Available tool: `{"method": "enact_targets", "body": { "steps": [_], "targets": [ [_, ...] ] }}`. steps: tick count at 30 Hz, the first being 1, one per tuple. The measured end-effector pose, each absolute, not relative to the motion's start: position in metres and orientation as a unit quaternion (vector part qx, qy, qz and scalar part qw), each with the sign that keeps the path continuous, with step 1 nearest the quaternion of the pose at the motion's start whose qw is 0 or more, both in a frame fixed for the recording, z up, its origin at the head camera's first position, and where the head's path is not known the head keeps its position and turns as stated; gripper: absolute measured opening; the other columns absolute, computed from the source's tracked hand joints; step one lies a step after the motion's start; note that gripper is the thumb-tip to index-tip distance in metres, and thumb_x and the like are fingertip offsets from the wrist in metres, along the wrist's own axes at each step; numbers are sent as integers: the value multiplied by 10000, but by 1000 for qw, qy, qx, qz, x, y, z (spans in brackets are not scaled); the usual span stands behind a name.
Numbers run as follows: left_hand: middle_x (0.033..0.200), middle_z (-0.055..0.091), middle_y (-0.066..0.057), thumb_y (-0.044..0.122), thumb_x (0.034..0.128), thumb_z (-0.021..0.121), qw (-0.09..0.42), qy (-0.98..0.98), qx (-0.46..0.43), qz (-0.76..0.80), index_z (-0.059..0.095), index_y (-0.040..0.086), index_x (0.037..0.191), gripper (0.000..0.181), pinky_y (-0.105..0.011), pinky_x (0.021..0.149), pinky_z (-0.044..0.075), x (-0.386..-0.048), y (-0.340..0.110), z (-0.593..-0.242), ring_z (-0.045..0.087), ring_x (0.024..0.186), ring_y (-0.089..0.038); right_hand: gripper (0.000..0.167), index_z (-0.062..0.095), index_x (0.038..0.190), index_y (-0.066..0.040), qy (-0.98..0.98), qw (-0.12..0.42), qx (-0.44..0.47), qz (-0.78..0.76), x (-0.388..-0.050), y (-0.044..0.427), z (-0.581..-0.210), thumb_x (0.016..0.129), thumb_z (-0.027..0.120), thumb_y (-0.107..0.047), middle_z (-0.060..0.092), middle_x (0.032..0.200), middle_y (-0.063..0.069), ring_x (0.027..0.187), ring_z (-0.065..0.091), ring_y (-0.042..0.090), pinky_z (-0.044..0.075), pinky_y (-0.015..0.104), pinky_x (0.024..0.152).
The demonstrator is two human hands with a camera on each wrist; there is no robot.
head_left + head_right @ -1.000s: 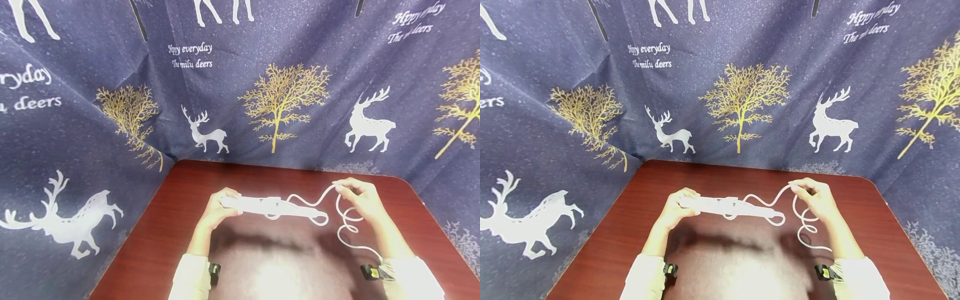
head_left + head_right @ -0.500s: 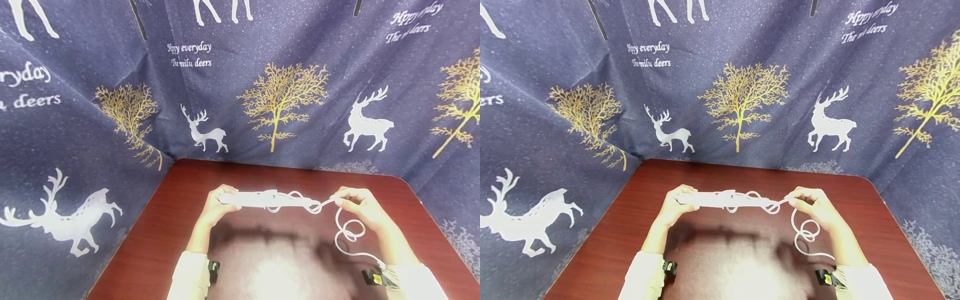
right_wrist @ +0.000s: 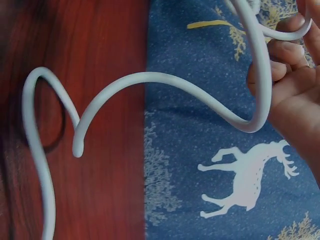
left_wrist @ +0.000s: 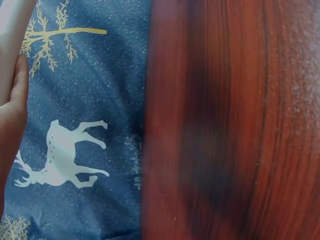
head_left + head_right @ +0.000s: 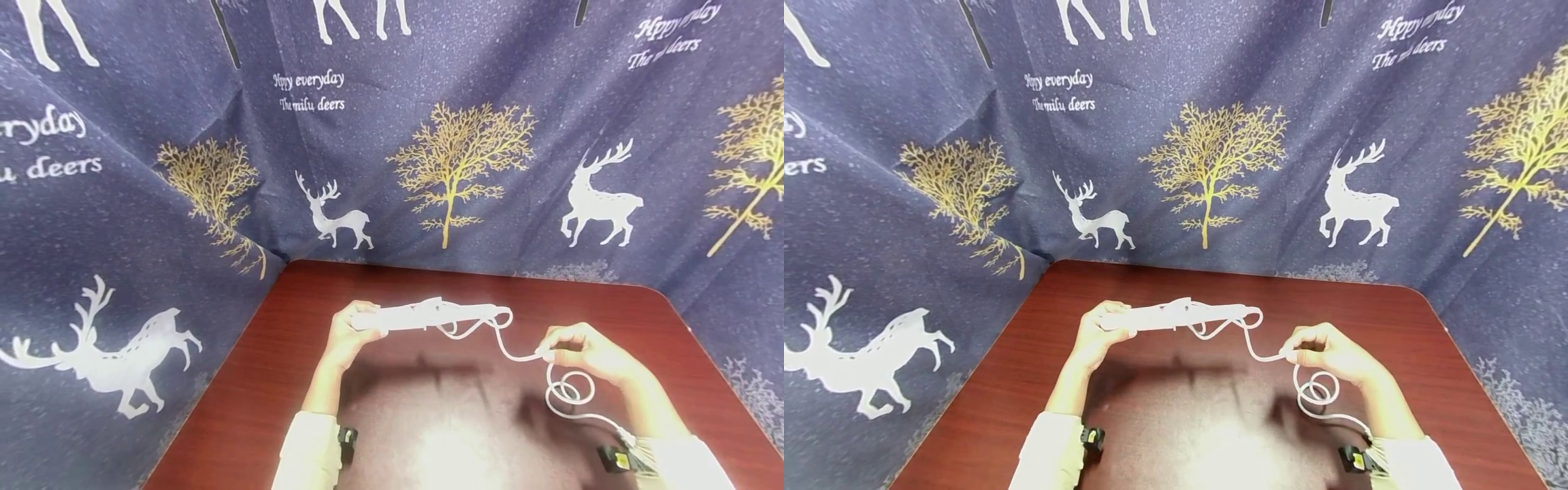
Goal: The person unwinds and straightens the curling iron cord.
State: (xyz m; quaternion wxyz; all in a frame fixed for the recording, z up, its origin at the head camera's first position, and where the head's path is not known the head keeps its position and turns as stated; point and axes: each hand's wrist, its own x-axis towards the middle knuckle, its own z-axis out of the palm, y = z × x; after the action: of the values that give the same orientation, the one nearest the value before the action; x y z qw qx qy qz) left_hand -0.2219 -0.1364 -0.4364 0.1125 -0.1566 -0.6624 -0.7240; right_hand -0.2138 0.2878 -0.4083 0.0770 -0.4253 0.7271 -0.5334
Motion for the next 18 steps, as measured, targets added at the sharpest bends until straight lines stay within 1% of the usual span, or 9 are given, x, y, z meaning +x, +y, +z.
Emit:
{"method": "enact_targets", "body": {
  "steps": [4,9,12,15,18],
  "targets": [
    [968,638,-108,-180,629,719,117,-654,-154,-731,581,-114,983,386,-268,659,496,-221,-138,-437,578,827,-201,276,686,945,-66,738,97,-425,-516,-215,291,-414,810,573,146,630,803,58,719,565,154,466,299,623],
    [963,639,-92,-185,630,707,118,-642,-161,-741,566,-123,983,385,-266,656,496,-222,-139,-437,577,823,-199,236,681,940,-79,754,111,-423,-490,-217,290,-420,822,587,103,634,772,57,688,574,150,475,290,600],
    [958,640,-76,-186,629,706,111,-640,-165,-742,575,-105,971,375,-266,656,498,-222,-140,-436,582,822,-192,174,680,940,-61,777,111,-386,-485,-219,291,-424,843,595,56,662,797,38,716,596,137,485,279,631],
    [959,639,-78,-189,633,706,103,-640,-173,-741,584,-90,960,363,-265,660,497,-221,-141,-435,582,829,-194,121,672,945,-27,801,93,-338,-485,-223,293,-429,857,602,19,674,828,21,756,604,128,480,262,673],
    [959,634,-96,-185,637,706,96,-643,-183,-738,581,-95,957,355,-270,652,499,-220,-143,-435,579,821,-201,105,670,950,4,817,71,-286,-497,-227,294,-435,857,625,-13,675,856,23,777,601,124,471,254,684]
  ]
}}
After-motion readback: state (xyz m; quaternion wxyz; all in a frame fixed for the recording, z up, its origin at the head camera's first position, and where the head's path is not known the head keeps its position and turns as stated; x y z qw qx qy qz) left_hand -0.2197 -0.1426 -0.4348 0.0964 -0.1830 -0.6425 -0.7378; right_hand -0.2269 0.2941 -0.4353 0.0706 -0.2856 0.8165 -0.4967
